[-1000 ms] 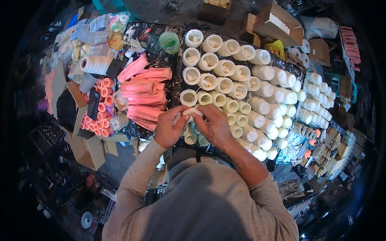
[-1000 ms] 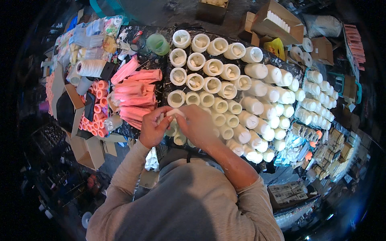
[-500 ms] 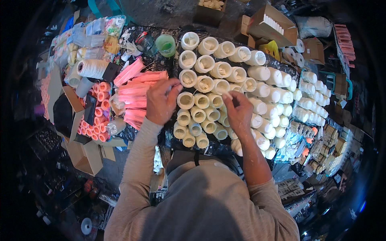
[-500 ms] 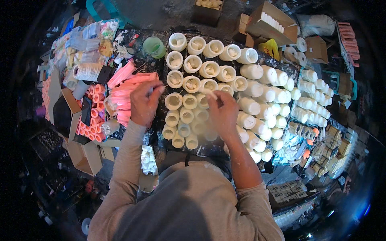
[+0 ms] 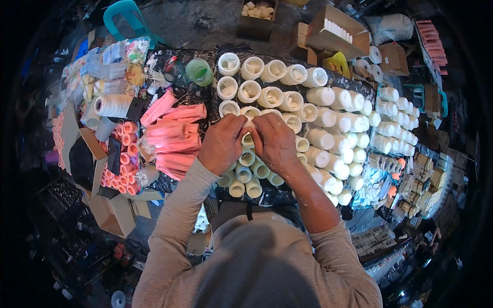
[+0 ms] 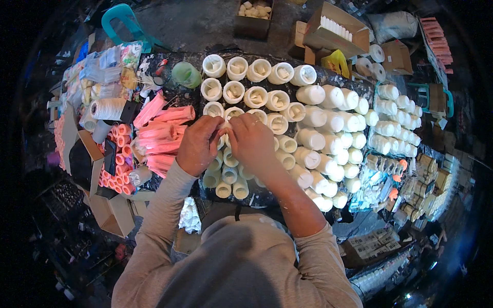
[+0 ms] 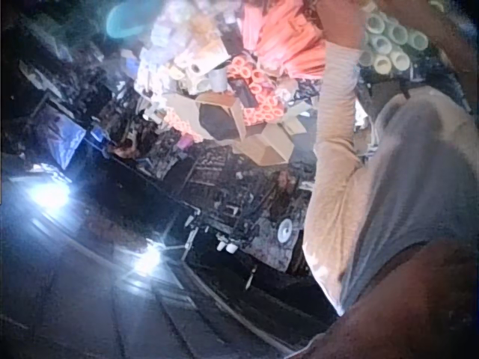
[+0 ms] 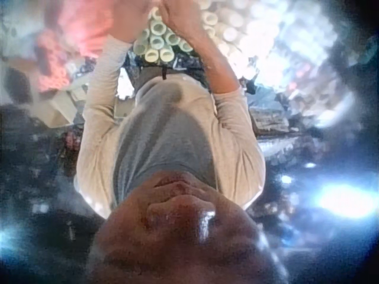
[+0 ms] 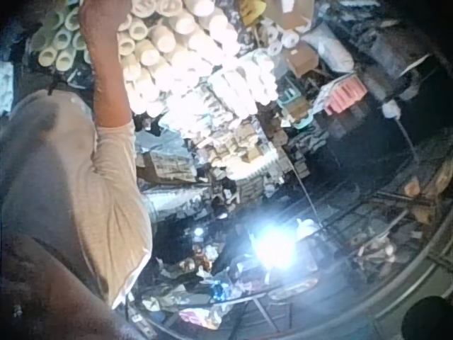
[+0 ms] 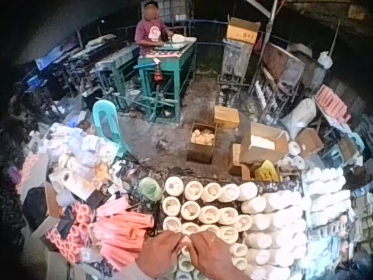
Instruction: The person inserts small white wicks into the open ends of numerous white conical candle molds arranged on a table. The person repeatedly picks up wicks and places them into the molds one by one.
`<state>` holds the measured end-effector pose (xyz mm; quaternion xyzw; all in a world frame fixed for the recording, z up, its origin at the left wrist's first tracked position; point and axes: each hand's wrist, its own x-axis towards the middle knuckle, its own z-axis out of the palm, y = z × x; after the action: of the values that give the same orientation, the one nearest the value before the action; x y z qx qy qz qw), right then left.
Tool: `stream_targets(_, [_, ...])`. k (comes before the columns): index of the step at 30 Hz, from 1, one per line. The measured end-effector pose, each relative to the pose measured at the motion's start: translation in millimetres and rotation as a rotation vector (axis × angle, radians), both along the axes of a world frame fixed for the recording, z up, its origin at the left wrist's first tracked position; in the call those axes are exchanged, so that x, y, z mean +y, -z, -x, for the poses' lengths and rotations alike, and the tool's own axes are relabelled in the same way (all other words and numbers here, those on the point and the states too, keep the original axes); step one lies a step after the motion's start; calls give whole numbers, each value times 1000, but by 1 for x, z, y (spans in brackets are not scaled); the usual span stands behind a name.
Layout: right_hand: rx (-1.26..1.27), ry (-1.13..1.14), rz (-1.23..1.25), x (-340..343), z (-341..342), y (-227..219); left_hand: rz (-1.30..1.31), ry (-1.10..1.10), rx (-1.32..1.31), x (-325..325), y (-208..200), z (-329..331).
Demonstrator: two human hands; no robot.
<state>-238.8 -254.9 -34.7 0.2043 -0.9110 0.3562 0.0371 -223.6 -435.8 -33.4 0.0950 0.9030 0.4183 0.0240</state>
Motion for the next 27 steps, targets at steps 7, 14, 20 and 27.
stream_targets(7, [-61,282,-108,4,47,39,-33,-270,51,-18,9,-10])
stream_targets(14, [-137,198,-52,-6,47,28,-314,-361,-103,-23,9,-17])
stream_targets(20, [-588,-124,325,-3,-16,-18,-980,-214,-610,-22,7,-24])
stream_targets(27, [-249,145,98,-14,21,23,-944,-468,-605,-37,25,-25])
